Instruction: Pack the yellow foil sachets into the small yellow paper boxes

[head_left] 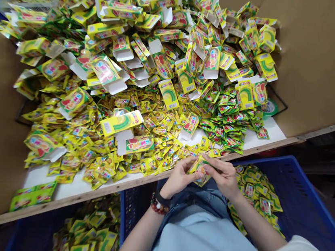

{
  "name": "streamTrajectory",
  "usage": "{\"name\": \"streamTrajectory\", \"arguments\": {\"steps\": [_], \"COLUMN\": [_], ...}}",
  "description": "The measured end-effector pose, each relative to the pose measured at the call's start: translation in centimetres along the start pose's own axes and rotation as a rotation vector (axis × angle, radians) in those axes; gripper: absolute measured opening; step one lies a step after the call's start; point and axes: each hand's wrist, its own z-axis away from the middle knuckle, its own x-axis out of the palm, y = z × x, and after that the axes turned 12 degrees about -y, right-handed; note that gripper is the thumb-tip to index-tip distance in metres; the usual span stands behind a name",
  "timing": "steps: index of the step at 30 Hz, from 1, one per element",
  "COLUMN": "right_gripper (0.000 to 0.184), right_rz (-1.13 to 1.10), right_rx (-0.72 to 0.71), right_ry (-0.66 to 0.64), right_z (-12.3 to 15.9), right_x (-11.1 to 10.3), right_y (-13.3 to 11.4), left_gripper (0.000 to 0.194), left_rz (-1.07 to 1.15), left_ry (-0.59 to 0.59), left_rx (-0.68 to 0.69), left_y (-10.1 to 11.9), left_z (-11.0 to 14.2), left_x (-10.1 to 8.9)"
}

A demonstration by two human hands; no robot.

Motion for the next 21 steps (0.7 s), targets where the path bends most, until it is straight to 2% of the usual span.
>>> {"name": "streamTrajectory", "arguments": {"steps": [2, 4, 6, 8, 10, 11, 13, 15, 16, 18, 19, 21], "right_gripper": [0.029, 0.028, 0.025, 0.021, 0.021, 0.022, 0.025, 0.03, 0.031, 0.03, 0.03, 0.031], "right_rz": [-0.027, -0.029, -0.027, 0.004, 0.12, 0.222, 0.517, 0.78, 0.833, 0.804, 0.781, 0.846], "right_rx": [0.005, 0.042, 0.092, 0.126, 0.189, 0.242, 0.354, 0.36, 0.31, 0.171, 0.116, 0.081], "right_ry": [-0.003, 0.002, 0.017, 0.024, 0.008, -0.002, -0.032, -0.043, -0.065, -0.115, -0.106, 0.0], "right_z": [0.1, 0.0, 0.2, 1.0, 2.5, 3.4, 4.8, 5.0, 4.4, 1.8, -0.1, -4.4], "right_x": [-0.2, -0.3, -0.7, -2.1, -4.8, -6.4, -9.4, -11.0, -11.0, -9.7, -8.6, -6.4], "right_y": [-0.3, -0.5, -0.4, -0.3, 0.0, 0.2, 0.9, 1.8, 2.3, 3.4, 4.0, 5.0], "left_gripper": [0.046, 0.045, 0.047, 0.057, 0.069, 0.069, 0.053, 0.034, 0.03, 0.031, 0.033, 0.031], "left_rz": [0.226, 0.333, 0.374, 0.338, 0.158, 0.01, -0.346, -0.695, -0.842, -1.061, -1.126, -1.176], "left_ry": [-0.051, -0.025, 0.021, 0.024, 0.048, 0.099, 0.273, 0.426, 0.455, 0.415, 0.378, 0.334], "left_rx": [-0.057, -0.072, -0.065, -0.063, -0.055, -0.048, -0.06, -0.151, -0.222, -0.355, -0.395, -0.41], "left_y": [0.2, 0.0, -0.3, -0.5, -0.5, -0.4, -0.1, 0.2, 0.4, 0.6, 0.7, 0.7], "left_z": [-0.1, -0.3, -0.7, -0.8, -0.6, -0.5, -0.4, -0.7, -1.1, -2.1, -2.6, -3.4], "left_x": [0.4, 1.5, 2.8, 3.6, 3.5, 3.1, 1.5, -0.2, -0.8, -1.5, -1.6, -1.5]}}
